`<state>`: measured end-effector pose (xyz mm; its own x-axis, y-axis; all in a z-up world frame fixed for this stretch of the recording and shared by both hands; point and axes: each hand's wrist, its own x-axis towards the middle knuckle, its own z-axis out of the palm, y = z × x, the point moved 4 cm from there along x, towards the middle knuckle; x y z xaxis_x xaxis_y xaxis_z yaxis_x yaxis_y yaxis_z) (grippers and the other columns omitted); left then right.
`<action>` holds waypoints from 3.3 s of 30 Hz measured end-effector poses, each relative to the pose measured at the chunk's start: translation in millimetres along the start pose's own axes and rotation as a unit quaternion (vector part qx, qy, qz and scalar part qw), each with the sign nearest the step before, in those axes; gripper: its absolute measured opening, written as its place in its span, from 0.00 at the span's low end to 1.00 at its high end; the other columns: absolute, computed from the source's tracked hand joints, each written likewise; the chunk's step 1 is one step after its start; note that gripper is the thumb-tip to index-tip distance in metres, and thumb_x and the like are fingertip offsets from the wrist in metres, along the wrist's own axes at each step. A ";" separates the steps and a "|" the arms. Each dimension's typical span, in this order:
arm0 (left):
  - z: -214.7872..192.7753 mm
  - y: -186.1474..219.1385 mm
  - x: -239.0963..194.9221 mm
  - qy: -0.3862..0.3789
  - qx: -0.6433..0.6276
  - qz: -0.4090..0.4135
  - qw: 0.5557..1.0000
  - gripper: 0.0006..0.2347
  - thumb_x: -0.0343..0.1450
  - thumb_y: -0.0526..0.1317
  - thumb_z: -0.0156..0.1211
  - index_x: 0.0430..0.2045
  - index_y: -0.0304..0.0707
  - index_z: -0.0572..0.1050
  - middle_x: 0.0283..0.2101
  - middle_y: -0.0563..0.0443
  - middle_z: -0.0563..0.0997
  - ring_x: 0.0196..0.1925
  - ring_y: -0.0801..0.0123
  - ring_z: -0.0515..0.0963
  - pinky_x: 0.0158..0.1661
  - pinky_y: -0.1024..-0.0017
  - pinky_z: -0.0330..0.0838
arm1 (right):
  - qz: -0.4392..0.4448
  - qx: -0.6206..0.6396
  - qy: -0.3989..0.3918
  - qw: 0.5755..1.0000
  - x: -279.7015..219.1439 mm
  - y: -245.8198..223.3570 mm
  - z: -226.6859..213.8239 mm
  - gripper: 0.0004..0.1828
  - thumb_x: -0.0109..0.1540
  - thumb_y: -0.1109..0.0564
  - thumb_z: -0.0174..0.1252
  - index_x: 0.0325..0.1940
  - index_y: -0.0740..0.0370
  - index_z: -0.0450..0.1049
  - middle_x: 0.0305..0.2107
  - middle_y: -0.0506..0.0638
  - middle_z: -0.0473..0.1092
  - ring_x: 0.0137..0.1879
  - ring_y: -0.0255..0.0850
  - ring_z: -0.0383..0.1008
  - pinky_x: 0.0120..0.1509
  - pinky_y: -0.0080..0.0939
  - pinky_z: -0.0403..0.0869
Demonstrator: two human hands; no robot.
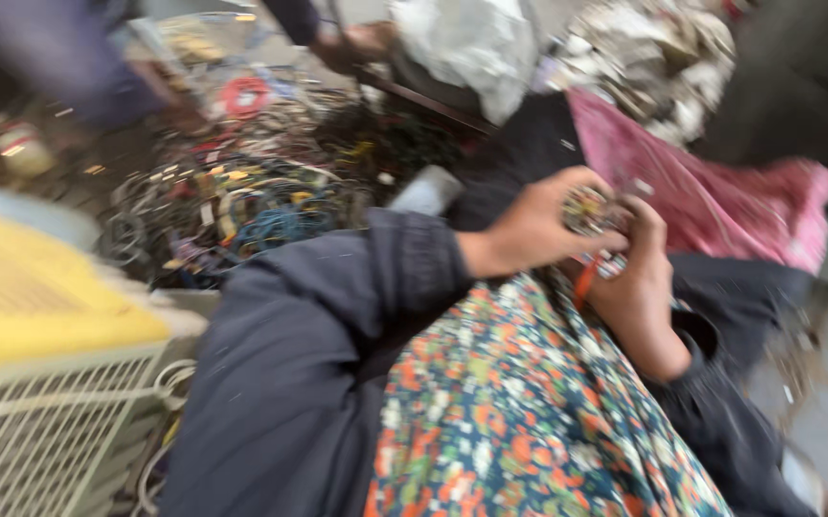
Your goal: The person sits on the floor and uses scissors to trim and adjust wires on a small cylindrical electrical component. They repeatedly cut protruding wire ends and manipulate the component with both hands.
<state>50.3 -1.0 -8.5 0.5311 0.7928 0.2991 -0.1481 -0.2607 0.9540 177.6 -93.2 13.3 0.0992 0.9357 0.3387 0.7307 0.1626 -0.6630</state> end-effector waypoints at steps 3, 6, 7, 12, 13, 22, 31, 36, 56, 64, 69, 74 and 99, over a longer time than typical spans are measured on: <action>4.8 2.6 -2.2 -0.011 -0.013 -0.003 1.000 0.18 0.65 0.42 0.74 0.45 0.39 0.75 0.37 0.54 0.84 0.40 0.80 0.83 0.44 0.76 0.79 | 0.013 -0.010 -0.021 1.000 -2.0 1.6 1.9 0.50 0.53 0.54 0.79 0.69 0.64 0.55 0.52 0.63 0.74 0.55 0.56 0.79 0.56 0.50 0.77; 3.9 1.5 1.3 -0.026 -0.001 -0.008 1.000 0.17 0.64 0.40 0.72 0.45 0.41 0.74 0.34 0.55 0.84 0.38 0.81 0.83 0.42 0.76 0.79 | -0.005 -0.003 -0.042 0.999 -1.3 9.2 3.6 0.49 0.52 0.56 0.79 0.66 0.66 0.54 0.51 0.63 0.74 0.54 0.53 0.79 0.56 0.48 0.77; 2.7 1.0 1.6 -0.030 -0.004 -0.007 1.000 0.17 0.65 0.40 0.72 0.45 0.41 0.74 0.34 0.55 0.84 0.37 0.81 0.83 0.41 0.76 0.79 | -0.015 0.025 -0.048 0.998 -1.2 10.9 4.1 0.49 0.52 0.57 0.78 0.67 0.67 0.53 0.52 0.63 0.73 0.55 0.52 0.79 0.57 0.48 0.77; -6.2 -3.2 6.7 -0.018 0.014 0.039 0.999 0.17 0.64 0.39 0.72 0.45 0.40 0.74 0.35 0.55 0.84 0.38 0.83 0.81 0.43 0.76 0.79 | 0.018 0.198 -0.095 0.976 5.0 13.0 5.3 0.46 0.57 0.63 0.70 0.73 0.67 0.52 0.57 0.60 0.70 0.60 0.44 0.76 0.63 0.45 0.77; -8.2 -5.9 8.8 -0.009 -0.016 0.036 0.999 0.17 0.65 0.38 0.72 0.45 0.39 0.74 0.36 0.55 0.83 0.39 0.82 0.81 0.43 0.76 0.79 | 0.013 0.190 -0.083 0.978 5.7 9.8 3.4 0.46 0.56 0.63 0.71 0.73 0.67 0.54 0.58 0.60 0.69 0.60 0.45 0.76 0.62 0.44 0.77; 0.5 -35.2 17.4 0.063 -0.263 -0.005 0.963 0.12 0.70 0.31 0.68 0.44 0.36 0.72 0.37 0.56 0.80 0.40 0.80 0.80 0.42 0.77 0.78 | -0.068 0.025 0.007 0.997 7.6 -21.6 -7.8 0.41 0.55 0.64 0.75 0.69 0.65 0.64 0.58 0.55 0.63 0.57 0.42 0.74 0.54 0.39 0.78; 18.1 -43.2 9.4 0.083 -0.351 -0.026 0.932 0.11 0.70 0.28 0.66 0.41 0.34 0.70 0.38 0.54 0.79 0.42 0.76 0.80 0.44 0.74 0.80 | -0.004 0.058 -0.027 0.998 6.8 -10.4 3.3 0.49 0.52 0.61 0.75 0.72 0.67 0.57 0.58 0.56 0.59 0.56 0.42 0.72 0.50 0.39 0.78; 25.5 -42.1 2.4 0.081 -0.371 -0.046 0.924 0.13 0.70 0.29 0.67 0.44 0.33 0.70 0.39 0.53 0.78 0.42 0.75 0.81 0.44 0.71 0.81 | 0.040 0.224 -0.084 0.970 3.8 5.4 16.1 0.50 0.57 0.63 0.68 0.77 0.65 0.47 0.63 0.55 0.63 0.64 0.42 0.71 0.63 0.41 0.76; -29.8 -19.9 28.2 0.064 -0.108 0.041 0.991 0.19 0.66 0.46 0.75 0.43 0.37 0.74 0.38 0.58 0.81 0.41 0.82 0.78 0.45 0.77 0.76 | 0.092 0.411 -0.133 0.897 1.9 3.6 -15.1 0.32 0.63 0.65 0.61 0.71 0.66 0.65 0.48 0.54 0.72 0.47 0.38 0.73 0.53 0.38 0.73; -26.0 -31.5 27.4 0.052 -0.110 -0.004 0.993 0.19 0.65 0.44 0.76 0.42 0.36 0.74 0.36 0.58 0.81 0.39 0.82 0.78 0.42 0.77 0.76 | -0.114 0.194 -0.188 0.956 -23.3 -50.6 -67.4 0.39 0.49 0.62 0.71 0.65 0.64 0.69 0.39 0.53 0.77 0.46 0.41 0.82 0.53 0.42 0.80; -23.1 -30.4 27.3 0.040 -0.103 0.001 0.994 0.20 0.64 0.45 0.76 0.43 0.35 0.74 0.37 0.57 0.82 0.40 0.82 0.80 0.44 0.78 0.77 | -0.216 0.152 -0.207 0.942 -36.8 -66.6 -86.9 0.33 0.50 0.60 0.68 0.61 0.61 0.72 0.45 0.58 0.79 0.49 0.48 0.85 0.52 0.44 0.82; -23.8 -35.4 28.4 0.045 -0.093 -0.002 0.995 0.20 0.64 0.44 0.77 0.41 0.35 0.75 0.35 0.58 0.81 0.38 0.82 0.78 0.41 0.78 0.76 | -0.240 0.142 -0.196 0.940 -40.8 -73.7 -88.4 0.27 0.53 0.61 0.67 0.57 0.59 0.74 0.39 0.58 0.80 0.43 0.46 0.84 0.48 0.41 0.84; -27.0 -50.6 30.4 0.036 -0.076 -0.048 0.995 0.19 0.64 0.45 0.77 0.39 0.37 0.73 0.28 0.59 0.78 0.27 0.82 0.76 0.28 0.78 0.74 | -0.439 0.312 -0.278 0.796 -35.7 -141.9 -91.6 0.20 0.65 0.58 0.63 0.59 0.64 0.68 0.35 0.62 0.78 0.37 0.51 0.83 0.42 0.49 0.81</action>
<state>51.4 51.2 -47.1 0.4878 0.8492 0.2022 -0.2276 -0.0999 0.9686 132.2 -178.4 156.4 -0.7047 0.3426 0.6213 -0.1398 0.7915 -0.5950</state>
